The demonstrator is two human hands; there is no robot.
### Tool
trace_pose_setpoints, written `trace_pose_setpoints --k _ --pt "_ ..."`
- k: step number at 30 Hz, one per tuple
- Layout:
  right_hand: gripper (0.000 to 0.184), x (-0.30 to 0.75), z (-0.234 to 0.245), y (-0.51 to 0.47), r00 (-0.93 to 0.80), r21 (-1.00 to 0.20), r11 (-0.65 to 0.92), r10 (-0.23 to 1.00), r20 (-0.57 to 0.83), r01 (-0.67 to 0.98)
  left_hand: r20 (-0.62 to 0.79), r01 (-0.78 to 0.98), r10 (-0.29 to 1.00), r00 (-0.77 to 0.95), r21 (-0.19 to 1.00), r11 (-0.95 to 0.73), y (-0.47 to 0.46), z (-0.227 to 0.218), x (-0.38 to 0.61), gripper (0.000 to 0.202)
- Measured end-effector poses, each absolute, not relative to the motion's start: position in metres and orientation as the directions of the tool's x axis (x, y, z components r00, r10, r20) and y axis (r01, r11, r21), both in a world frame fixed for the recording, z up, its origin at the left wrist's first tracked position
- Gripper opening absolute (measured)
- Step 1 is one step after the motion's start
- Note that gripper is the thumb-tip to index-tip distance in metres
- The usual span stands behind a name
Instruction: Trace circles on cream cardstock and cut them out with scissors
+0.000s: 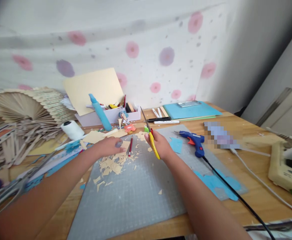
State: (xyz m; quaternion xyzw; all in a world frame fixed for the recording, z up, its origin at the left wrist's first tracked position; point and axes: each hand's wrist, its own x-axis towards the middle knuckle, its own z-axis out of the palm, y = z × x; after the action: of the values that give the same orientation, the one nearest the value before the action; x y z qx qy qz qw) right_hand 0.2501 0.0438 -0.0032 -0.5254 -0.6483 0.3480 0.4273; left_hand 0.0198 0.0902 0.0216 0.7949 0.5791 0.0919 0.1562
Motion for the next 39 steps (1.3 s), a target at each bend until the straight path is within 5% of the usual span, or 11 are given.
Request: trace_pose_setpoints --k 7,13,19,26,39 --pt "0.033 0.243 0.0 0.038 -0.112 -0.83 0.226 0.974 0.196 0.511 -0.079 0.914 0.961 0.265 0.337 -0.225 0.069 0.012 0.022 0.041" --pt "0.033 0.243 0.0 0.037 -0.123 -0.793 0.208 0.978 0.167 0.573 -0.072 0.816 0.956 0.283 0.542 -0.2 0.067 0.002 0.019 0.041" --pt "0.033 0.24 0.002 0.035 -0.196 -0.746 0.235 0.97 0.142 0.623 0.023 0.652 0.981 0.193 0.744 -0.146 0.061 0.0 0.018 0.011" --pt "0.033 0.232 0.008 0.026 -0.221 -0.704 0.213 0.972 0.081 0.678 0.101 0.285 0.992 0.073 0.951 -0.117 0.037 0.023 0.012 0.023" --pt "0.04 0.213 0.008 0.01 -0.512 -0.756 0.321 0.859 -0.021 0.57 0.236 -0.047 0.968 -0.084 0.969 -0.241 0.039 0.013 0.006 0.021"
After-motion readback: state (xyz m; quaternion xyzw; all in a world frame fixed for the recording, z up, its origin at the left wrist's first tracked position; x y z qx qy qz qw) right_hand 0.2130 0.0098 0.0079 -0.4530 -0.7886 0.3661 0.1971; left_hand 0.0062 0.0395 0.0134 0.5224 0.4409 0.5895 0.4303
